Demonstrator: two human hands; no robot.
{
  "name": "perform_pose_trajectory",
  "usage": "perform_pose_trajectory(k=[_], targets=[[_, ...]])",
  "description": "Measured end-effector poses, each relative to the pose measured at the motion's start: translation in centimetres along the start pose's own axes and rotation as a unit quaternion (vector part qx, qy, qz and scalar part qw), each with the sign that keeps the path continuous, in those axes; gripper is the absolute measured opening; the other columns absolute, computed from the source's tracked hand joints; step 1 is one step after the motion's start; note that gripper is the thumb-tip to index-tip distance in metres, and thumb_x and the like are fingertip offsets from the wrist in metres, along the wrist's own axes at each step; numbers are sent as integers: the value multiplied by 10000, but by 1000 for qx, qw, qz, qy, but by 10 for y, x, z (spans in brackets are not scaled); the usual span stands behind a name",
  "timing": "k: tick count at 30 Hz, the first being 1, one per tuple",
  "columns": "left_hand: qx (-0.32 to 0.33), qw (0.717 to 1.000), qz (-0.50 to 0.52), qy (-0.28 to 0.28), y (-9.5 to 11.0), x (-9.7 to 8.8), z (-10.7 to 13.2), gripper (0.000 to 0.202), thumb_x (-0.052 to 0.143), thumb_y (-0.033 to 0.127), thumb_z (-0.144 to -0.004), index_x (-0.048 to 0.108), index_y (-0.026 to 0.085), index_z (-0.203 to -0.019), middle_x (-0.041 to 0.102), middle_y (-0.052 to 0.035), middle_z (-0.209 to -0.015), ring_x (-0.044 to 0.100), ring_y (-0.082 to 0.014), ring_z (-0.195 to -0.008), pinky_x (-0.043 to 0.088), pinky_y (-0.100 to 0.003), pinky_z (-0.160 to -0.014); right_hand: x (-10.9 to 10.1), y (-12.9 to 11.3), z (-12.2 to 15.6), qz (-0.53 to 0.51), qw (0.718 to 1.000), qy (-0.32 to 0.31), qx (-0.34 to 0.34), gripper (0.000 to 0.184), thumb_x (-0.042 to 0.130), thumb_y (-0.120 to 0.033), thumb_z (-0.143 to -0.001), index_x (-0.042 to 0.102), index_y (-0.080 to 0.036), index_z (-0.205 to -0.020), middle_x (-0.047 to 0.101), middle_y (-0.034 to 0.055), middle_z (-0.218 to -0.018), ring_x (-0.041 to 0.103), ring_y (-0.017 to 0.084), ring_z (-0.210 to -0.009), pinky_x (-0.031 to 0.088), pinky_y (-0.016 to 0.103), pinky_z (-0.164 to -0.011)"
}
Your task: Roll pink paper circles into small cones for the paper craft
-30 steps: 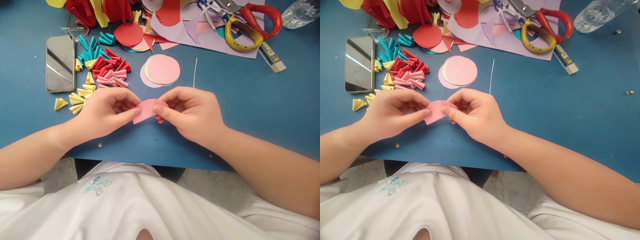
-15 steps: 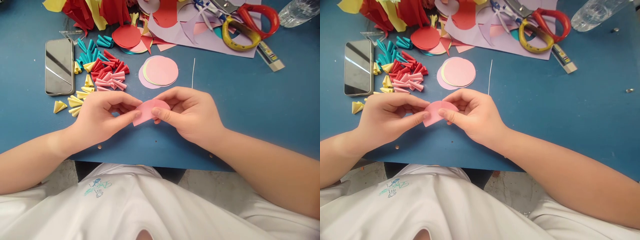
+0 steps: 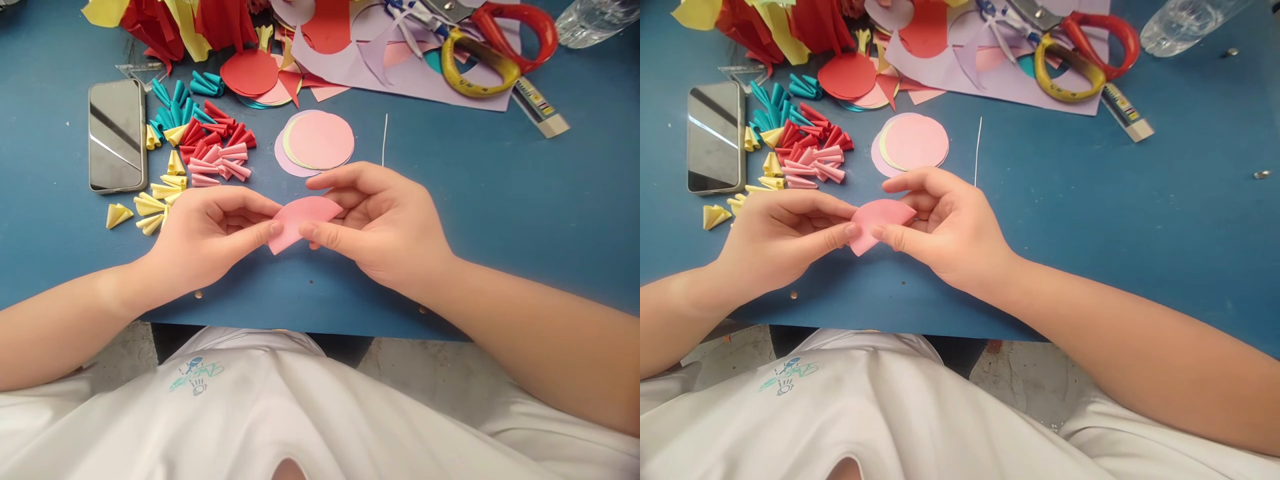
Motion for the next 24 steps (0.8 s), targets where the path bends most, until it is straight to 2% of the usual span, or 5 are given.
perform_pose_trajectory(k=[4, 7, 10, 13, 24], targets=[[-19, 999, 36, 1, 0, 2, 1, 415, 1022, 563, -915, 935, 189, -1071, 930, -69, -990, 907, -251, -867, 782, -319, -838, 2, 3, 1, -4, 1000, -8, 17, 596, 1136, -523, -781, 781, -303, -1206, 894, 46, -969, 877, 314, -844, 808, 521, -829], [-37, 996, 75, -22, -5, 6, 1, 399, 1044, 502, -897, 917, 198, -1123, 924, -56, -956, 909, -247, -850, 781, -320, -812, 2, 2, 1, -12, 1000, -1, 23, 681, 1168, -557, -717, 759, -301, -1198, 887, 7, -913, 869, 288, -802, 807, 500, -808], [-48, 992, 99, -61, -10, 13, 1, 475, 1081, 485, -845, 879, 212, -1177, 924, -45, -963, 918, -257, -871, 782, -335, -803, 1, 1, 1, -12, 1000, 6, 20, 681, 1178, -529, -701, 761, -295, -1186, 892, 7, -905, 873, 287, -808, 807, 487, -806], [-61, 989, 110, -84, -14, 19, 1, 480, 1096, 474, -823, 848, 216, -1142, 915, -29, -941, 918, -249, -862, 779, -333, -802, 2, 1, 2, -1, 1000, 3, 21, 661, 1173, -462, -725, 770, -290, -1221, 887, 23, -903, 880, 305, -825, 807, 502, -823], [-104, 983, 123, -84, -15, 24, -1, 459, 1099, 462, -807, 832, 196, -1070, 896, -40, -893, 906, -256, -842, 785, -375, -815, -2, 0, 3, 37, 999, 12, 16, 737, 1171, -485, -735, 766, -278, -1315, 878, 8, -885, 841, 259, -711, 761, 444, -715]])
Point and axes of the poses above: each hand's wrist, its own z-axis away from the middle knuckle, its own x-axis out of the palm, y = z × x, the point moved 7 cm from there along -z, towards the middle knuckle
